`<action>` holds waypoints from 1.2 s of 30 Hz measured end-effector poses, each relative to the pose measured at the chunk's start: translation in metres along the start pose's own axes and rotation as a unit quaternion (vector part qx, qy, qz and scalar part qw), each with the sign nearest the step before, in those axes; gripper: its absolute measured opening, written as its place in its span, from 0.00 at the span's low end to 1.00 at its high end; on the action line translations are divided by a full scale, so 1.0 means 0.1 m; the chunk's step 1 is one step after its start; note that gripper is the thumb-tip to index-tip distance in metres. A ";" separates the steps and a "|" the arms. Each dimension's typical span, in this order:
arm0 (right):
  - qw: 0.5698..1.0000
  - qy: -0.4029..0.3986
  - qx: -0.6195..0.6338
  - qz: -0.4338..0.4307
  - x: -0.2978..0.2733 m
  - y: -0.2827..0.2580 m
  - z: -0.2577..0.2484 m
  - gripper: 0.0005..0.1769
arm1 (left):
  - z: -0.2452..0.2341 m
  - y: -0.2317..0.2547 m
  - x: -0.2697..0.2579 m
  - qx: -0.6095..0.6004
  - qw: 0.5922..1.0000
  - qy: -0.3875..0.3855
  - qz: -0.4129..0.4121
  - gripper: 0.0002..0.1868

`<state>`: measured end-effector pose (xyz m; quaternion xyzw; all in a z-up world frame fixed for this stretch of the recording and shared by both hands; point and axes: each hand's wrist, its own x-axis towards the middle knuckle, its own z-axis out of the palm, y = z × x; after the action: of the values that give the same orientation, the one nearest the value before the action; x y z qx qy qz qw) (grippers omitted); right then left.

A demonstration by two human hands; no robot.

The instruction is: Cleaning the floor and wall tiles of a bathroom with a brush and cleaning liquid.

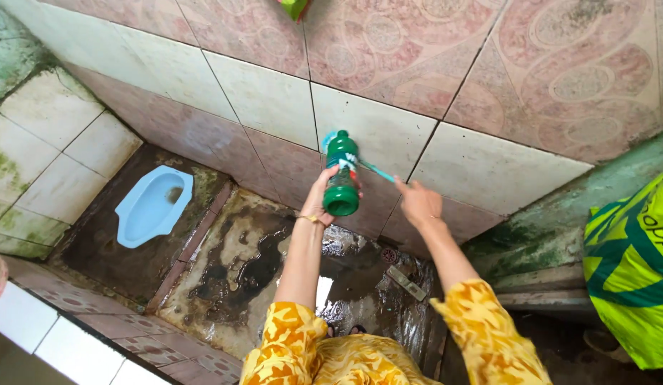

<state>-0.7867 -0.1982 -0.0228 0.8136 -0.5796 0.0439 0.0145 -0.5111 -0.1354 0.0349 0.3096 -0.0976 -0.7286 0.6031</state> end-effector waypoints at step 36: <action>0.983 -0.072 0.004 0.169 0.52 -1.62 0.37 0.24 | -1.78 2.30 -0.09 0.042 0.997 0.053 0.030 0.31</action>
<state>-0.6148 -0.1970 -0.0502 0.7047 -0.7084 -0.0104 -0.0383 -0.2212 -0.1438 0.0159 0.3692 -0.1053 -0.6881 0.6157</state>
